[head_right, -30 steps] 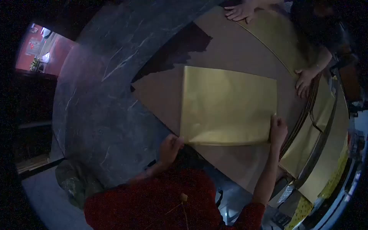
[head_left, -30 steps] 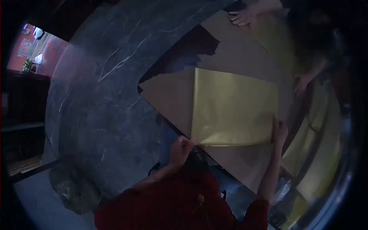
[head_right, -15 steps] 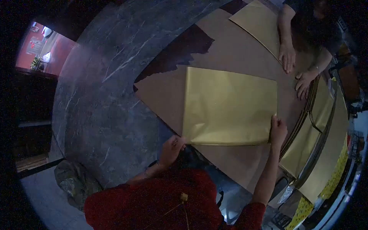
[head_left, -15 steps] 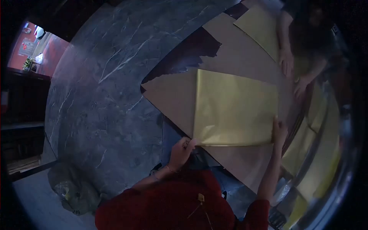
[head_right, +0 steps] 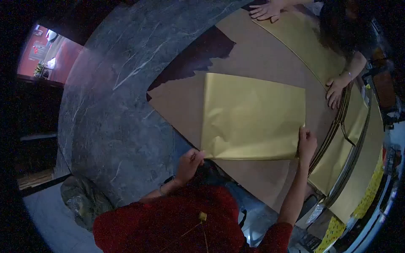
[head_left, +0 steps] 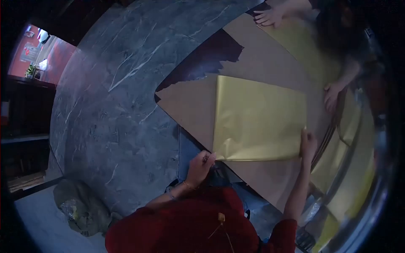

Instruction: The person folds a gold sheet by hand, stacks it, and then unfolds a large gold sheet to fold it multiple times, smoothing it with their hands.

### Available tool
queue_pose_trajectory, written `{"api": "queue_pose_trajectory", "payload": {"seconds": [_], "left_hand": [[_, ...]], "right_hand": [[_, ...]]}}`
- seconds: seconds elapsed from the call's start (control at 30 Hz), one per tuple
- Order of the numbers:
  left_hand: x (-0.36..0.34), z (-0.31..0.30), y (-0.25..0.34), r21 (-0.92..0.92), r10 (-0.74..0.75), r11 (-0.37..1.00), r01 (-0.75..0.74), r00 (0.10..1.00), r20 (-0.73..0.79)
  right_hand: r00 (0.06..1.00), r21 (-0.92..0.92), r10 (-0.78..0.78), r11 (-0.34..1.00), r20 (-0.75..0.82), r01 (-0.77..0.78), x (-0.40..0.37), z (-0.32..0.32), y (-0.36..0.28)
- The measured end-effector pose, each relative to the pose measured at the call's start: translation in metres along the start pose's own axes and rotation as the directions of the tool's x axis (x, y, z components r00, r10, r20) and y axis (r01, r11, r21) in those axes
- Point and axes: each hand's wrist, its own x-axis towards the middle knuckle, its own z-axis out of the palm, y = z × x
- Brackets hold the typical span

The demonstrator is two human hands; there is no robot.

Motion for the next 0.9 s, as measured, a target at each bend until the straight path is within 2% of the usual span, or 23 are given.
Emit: {"api": "queue_pose_trajectory", "payload": {"seconds": [0.07,0.1,0.13,0.23,0.33,0.4,0.43,0.47,0.57,0.6,0.67,0.7,0.77,0.8,0.87,0.9], "left_hand": [[0.0,0.001,-0.002,0.016,0.007,1.0,-0.007,1.0,0.02],[-0.001,0.003,-0.002,0.008,0.066,0.998,-0.065,0.997,-0.034],[0.0,0.004,-0.002,0.002,0.125,0.992,-0.125,0.988,-0.087],[-0.001,0.007,-0.006,0.089,0.182,0.981,-0.172,0.977,-0.109],[0.0,0.006,-0.003,0.161,0.22,0.966,-0.202,0.97,-0.102],[0.001,0.004,-0.009,0.204,0.18,0.966,-0.159,0.98,-0.089],[0.002,0.006,-0.011,0.238,0.155,0.963,-0.129,0.983,-0.097],[0.001,0.009,-0.005,0.049,0.084,0.996,-0.079,0.991,-0.104],[0.0,0.006,-0.002,0.105,0.088,0.991,-0.078,0.992,-0.094],[0.0,0.006,-0.003,0.089,0.085,0.993,-0.078,0.993,-0.079],[0.0,0.009,0.004,0.059,0.064,0.997,-0.058,0.991,-0.115],[0.001,0.01,-0.005,0.085,0.099,0.992,-0.088,0.986,-0.134],[0.0,0.01,-0.004,0.028,0.121,0.993,-0.118,0.985,-0.123],[0.001,0.009,-0.007,0.061,0.066,0.996,-0.059,0.991,-0.118],[0.0,0.008,-0.004,0.029,0.043,0.999,-0.04,0.994,-0.1],[-0.001,0.009,-0.002,-0.001,0.01,1.0,-0.011,0.995,-0.097]], "right_hand": [[1.0,0.0,-0.001,1.0,0.002,0.001,0.002,0.002,0.007],[1.0,0.002,-0.005,1.0,0.005,0.005,0.002,0.001,0.004],[1.0,-0.142,0.012,0.99,-0.024,-0.015,0.0,-0.002,-0.002],[0.999,-0.175,0.034,0.984,0.013,-0.031,0.004,-0.002,0.002],[0.992,-0.08,0.09,0.993,0.088,-0.083,0.013,0.002,0.014],[0.983,-0.054,0.134,0.99,0.13,-0.128,0.01,0.002,0.024],[0.983,0.122,0.106,0.985,0.152,-0.125,0.007,-0.005,0.016],[0.984,0.293,0.074,0.949,0.164,-0.12,-0.001,-0.015,0.008],[0.978,0.307,0.16,0.932,0.133,-0.194,-0.029,-0.037,-0.005],[0.99,0.371,0.092,0.92,0.111,-0.127,-0.03,-0.035,0.014],[0.993,0.415,0.066,0.904,0.1,-0.102,-0.034,-0.03,0.045],[0.987,0.408,0.115,0.901,0.11,-0.151,-0.041,-0.035,0.035],[1.0,0.441,0.02,0.897,0.012,-0.023,-0.046,-0.025,0.048],[0.995,0.456,0.079,0.885,0.057,-0.096,-0.049,-0.025,0.05],[0.998,0.333,-0.015,0.943,-0.055,0.032,-0.053,-0.021,0.041],[0.999,0.336,0.033,0.942,-0.029,-0.021,-0.059,-0.026,0.027]]}}
